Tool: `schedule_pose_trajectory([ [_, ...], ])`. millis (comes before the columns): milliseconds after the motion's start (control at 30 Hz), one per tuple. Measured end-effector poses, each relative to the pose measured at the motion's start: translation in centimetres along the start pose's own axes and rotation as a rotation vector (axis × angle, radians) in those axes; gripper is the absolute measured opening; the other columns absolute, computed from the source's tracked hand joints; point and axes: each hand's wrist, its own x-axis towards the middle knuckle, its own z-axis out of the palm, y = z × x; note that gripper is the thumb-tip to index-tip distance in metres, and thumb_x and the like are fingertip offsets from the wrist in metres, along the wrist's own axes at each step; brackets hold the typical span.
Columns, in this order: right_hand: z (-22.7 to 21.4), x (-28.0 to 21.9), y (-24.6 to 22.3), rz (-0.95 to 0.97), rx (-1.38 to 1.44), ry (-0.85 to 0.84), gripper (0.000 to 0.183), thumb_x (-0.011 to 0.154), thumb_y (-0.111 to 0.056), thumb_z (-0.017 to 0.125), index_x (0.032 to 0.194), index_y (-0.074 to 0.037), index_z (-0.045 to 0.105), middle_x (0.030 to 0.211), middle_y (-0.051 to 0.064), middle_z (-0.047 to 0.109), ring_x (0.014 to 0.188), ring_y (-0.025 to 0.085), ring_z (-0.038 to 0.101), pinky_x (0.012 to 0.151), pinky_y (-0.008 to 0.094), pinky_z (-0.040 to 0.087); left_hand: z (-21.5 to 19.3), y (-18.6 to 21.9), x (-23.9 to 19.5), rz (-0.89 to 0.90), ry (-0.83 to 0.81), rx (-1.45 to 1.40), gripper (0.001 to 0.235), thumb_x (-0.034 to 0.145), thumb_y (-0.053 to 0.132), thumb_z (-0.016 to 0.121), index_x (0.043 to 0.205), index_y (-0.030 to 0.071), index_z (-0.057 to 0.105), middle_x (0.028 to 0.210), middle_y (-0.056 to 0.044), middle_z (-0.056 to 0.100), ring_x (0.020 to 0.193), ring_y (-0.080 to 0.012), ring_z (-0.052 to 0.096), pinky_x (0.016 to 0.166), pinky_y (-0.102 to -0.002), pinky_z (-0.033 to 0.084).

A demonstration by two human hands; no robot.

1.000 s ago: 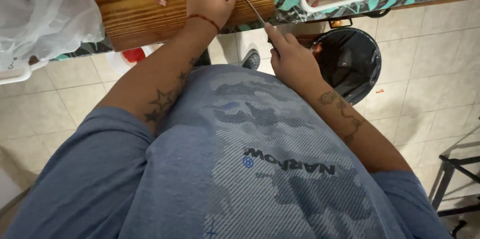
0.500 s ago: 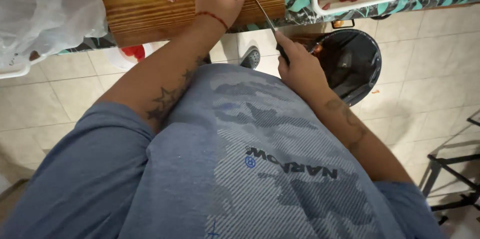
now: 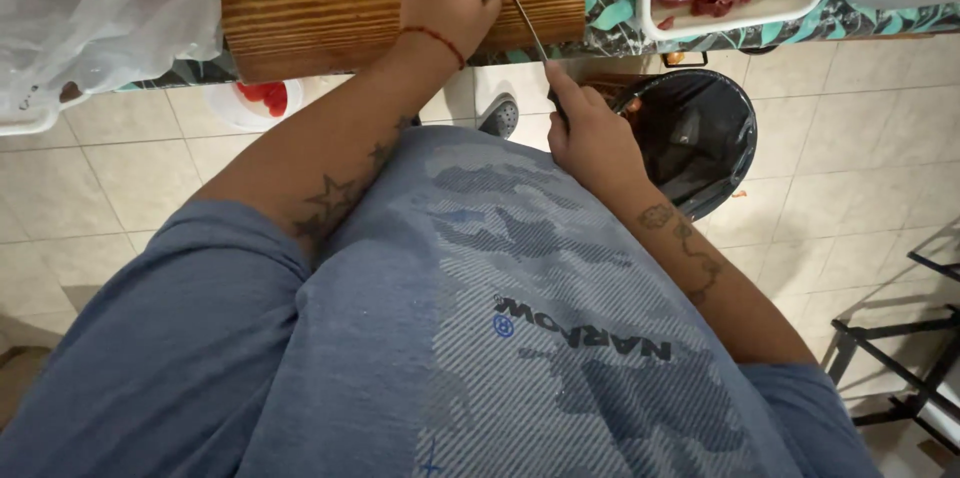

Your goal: Cutting a raw steak into smaller pieces on a wooden cutting board.

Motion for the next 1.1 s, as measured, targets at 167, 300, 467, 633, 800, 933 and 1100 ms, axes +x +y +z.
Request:
schedule_pose_trajectory([
  [167,1.3,1.1,0.6,-0.101,0.014,0.056,0.064,0.097,-0.014,0.063,0.157,-0.016,0.042,0.114,0.019,0.065,0.095,0.045,0.066,0.080,0.054,0.055,0.6,0.2,0.4,-0.085,-0.130,0.027,0.015,0.090,0.029,0.076,0.096,0.016,0.079,0.094,-0.012,0.070,0.088,-0.0363,0.068,0.075,-0.053,0.056],
  [300,-0.1,-0.7,0.8,0.026,0.025,-0.037,0.063,0.095,-0.014,0.063,0.155,-0.019,0.046,0.114,0.019,0.067,0.094,0.044,0.066,0.081,0.054,0.054,1.2,-0.9,0.9,-0.093,-0.118,0.059,0.018,0.091,0.031,0.076,0.094,0.014,0.078,0.094,-0.015,0.070,0.085,-0.0374,0.068,0.073,-0.054,0.055],
  [467,-0.6,-1.8,1.0,-0.069,0.053,0.089,0.054,0.101,-0.019,0.066,0.151,-0.019,0.049,0.119,0.019,0.067,0.100,0.043,0.067,0.083,0.052,0.056,0.0,-0.5,-0.5,0.004,-0.029,-0.020,0.018,0.091,0.028,0.078,0.099,0.011,0.077,0.099,-0.015,0.068,0.091,-0.0377,0.066,0.077,-0.052,0.055],
  [633,-0.4,-1.1,0.6,-0.052,0.018,0.073,0.060,0.094,-0.018,0.067,0.151,-0.019,0.050,0.112,0.018,0.067,0.094,0.042,0.067,0.077,0.052,0.056,-1.4,-0.7,-1.4,0.026,-0.048,-0.006,0.024,0.089,0.027,0.080,0.104,0.009,0.076,0.100,-0.016,0.066,0.094,-0.0374,0.065,0.080,-0.051,0.054],
  [800,-0.1,-0.7,0.4,-0.064,-0.044,-0.005,0.060,0.096,-0.015,0.065,0.153,-0.018,0.047,0.109,0.017,0.065,0.085,0.042,0.067,0.072,0.052,0.056,-0.4,-1.2,-1.2,0.017,-0.039,-0.004,0.018,0.091,0.026,0.080,0.099,0.011,0.076,0.101,-0.013,0.067,0.092,-0.0349,0.067,0.080,-0.049,0.056],
  [933,1.0,0.6,0.2,-0.080,-0.040,0.019,0.062,0.096,-0.016,0.064,0.155,-0.018,0.046,0.107,0.017,0.065,0.086,0.042,0.067,0.072,0.052,0.056,-0.2,-1.3,-1.1,0.014,-0.034,0.015,0.015,0.093,0.026,0.080,0.095,0.011,0.077,0.099,-0.013,0.067,0.088,-0.0352,0.067,0.076,-0.050,0.057],
  [1100,0.6,0.3,0.4,-0.094,-0.061,0.039,0.059,0.097,-0.014,0.062,0.154,-0.019,0.047,0.107,0.017,0.067,0.089,0.043,0.067,0.074,0.054,0.056,0.4,-1.3,-0.5,-0.024,-0.024,0.053,0.016,0.089,0.028,0.080,0.090,0.013,0.077,0.096,-0.013,0.068,0.084,-0.0363,0.068,0.072,-0.051,0.057],
])
